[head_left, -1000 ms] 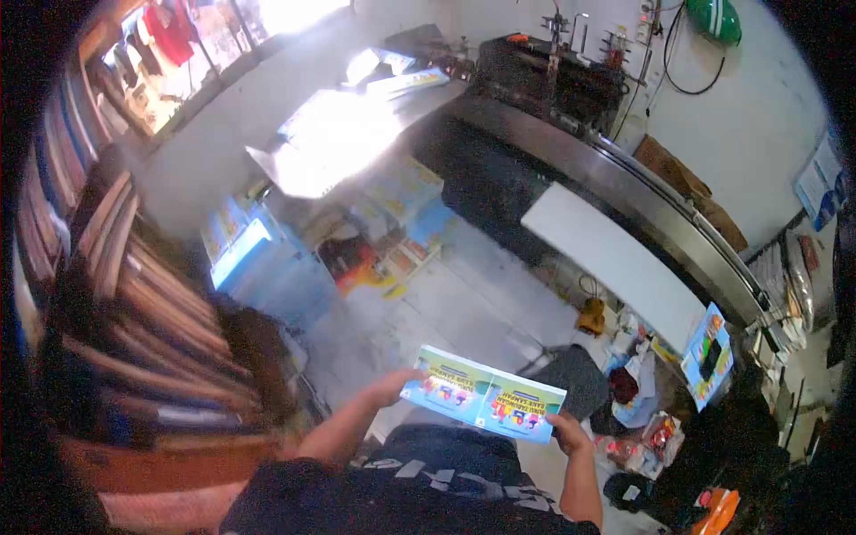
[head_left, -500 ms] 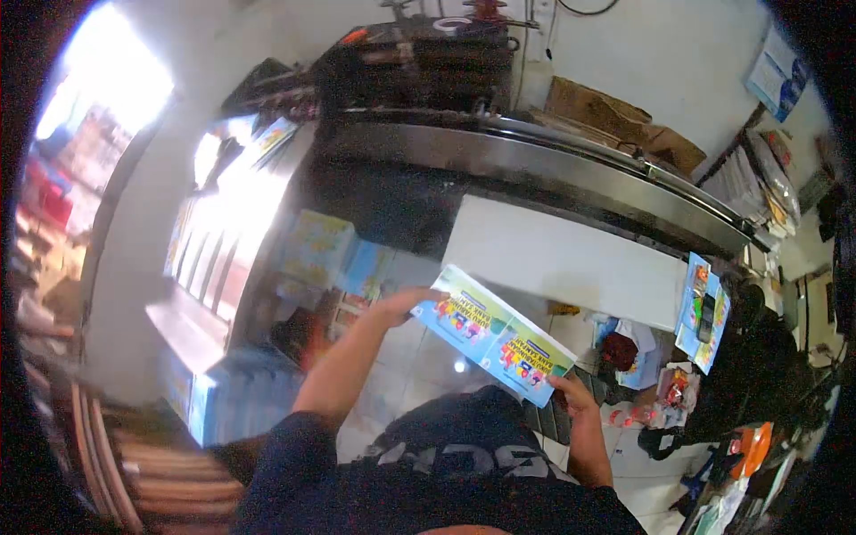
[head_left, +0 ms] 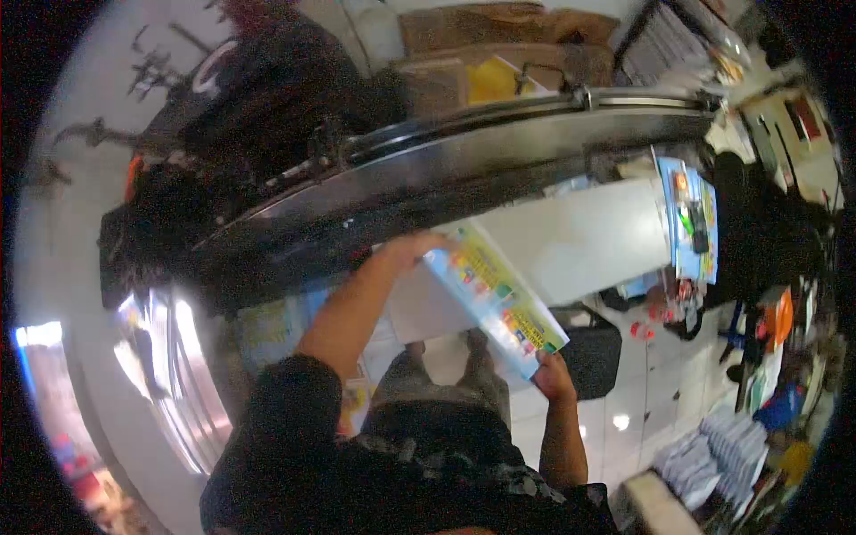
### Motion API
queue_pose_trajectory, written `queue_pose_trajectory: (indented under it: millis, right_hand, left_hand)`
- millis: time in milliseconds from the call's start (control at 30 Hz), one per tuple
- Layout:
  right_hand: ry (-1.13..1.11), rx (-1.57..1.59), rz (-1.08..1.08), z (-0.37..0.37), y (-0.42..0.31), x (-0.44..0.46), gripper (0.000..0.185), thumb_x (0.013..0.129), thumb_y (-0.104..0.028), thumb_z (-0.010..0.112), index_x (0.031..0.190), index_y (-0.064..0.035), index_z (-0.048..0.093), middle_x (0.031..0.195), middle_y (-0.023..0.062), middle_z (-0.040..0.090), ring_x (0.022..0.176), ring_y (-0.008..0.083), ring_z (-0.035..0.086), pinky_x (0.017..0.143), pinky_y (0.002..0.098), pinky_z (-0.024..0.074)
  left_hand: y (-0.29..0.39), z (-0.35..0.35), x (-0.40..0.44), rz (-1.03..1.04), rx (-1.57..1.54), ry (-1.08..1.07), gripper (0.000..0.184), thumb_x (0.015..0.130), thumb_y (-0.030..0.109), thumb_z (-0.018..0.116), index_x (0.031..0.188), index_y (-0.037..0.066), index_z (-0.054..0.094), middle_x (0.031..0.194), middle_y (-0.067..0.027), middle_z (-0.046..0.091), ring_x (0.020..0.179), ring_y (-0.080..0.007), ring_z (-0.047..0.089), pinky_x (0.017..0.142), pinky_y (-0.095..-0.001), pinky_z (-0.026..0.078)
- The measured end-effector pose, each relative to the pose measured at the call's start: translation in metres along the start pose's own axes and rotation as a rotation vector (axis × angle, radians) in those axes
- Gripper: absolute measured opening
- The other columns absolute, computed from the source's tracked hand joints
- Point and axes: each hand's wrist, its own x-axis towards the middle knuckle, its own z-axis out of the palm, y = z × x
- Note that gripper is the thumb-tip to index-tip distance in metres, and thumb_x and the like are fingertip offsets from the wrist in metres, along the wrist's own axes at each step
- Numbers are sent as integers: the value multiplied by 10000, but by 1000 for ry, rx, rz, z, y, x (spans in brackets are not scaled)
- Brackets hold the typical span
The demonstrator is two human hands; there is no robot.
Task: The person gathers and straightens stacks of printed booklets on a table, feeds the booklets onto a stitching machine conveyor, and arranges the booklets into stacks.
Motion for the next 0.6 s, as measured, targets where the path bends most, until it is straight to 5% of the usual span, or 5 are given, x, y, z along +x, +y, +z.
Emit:
queue_pose_trajectory:
  millis: [100, 167, 200, 367, 600]
  right_hand:
    - [131, 280, -99, 30, 96, -128, 492, 841, -253, 581, 1244, 4, 464, 1142, 105, 591, 979, 226, 612, 797, 381, 541]
    - [123, 349, -123, 57, 138, -193, 513, 832, -295, 596, 1226, 12, 482, 1135, 124, 594, 959, 248, 617, 762, 378, 549]
    - [108, 500, -114, 74, 165, -235, 522, 823, -297, 609, 1224, 12, 479, 1127, 126, 593, 956, 255, 612, 787, 388, 543]
    - [85, 803, 178, 158, 250, -473, 556, 826, -354, 629, 1244, -31, 454, 1162, 117, 558, 1009, 287, 562, 847, 458, 488]
    - [151, 930, 260, 349, 142, -363, 359, 933, -353, 486, 1151, -82, 574, 1170, 54, 592, 1000, 238, 555, 879, 412, 427]
  left_hand:
    - [-27, 62, -56, 129, 418, -100, 445, 809, 374, 687, 1118, 59, 634, 1072, -79, 654, 1005, -183, 588, 916, -364, 435]
    - [-45, 76, -75, 346, 177, 123, 419, 858, 389, 638, 1115, 59, 637, 1106, -86, 644, 1036, -203, 571, 929, -377, 424]
    - [-12, 125, -205, 361, -176, -12, 968, 778, 658, 607, 1441, 23, 298, 1446, -193, 367, 1336, -310, 341, 1101, -424, 281]
    - [-232, 336, -397, 363, 108, 215, 1084, 719, 490, 759, 1460, -24, 156, 1457, -232, 322, 1330, -312, 353, 1104, -424, 275]
    - [-117, 204, -334, 164, 372, -34, 1073, 565, 355, 824, 1421, -27, 303, 1306, -233, 518, 1193, -299, 525, 1024, -365, 393]
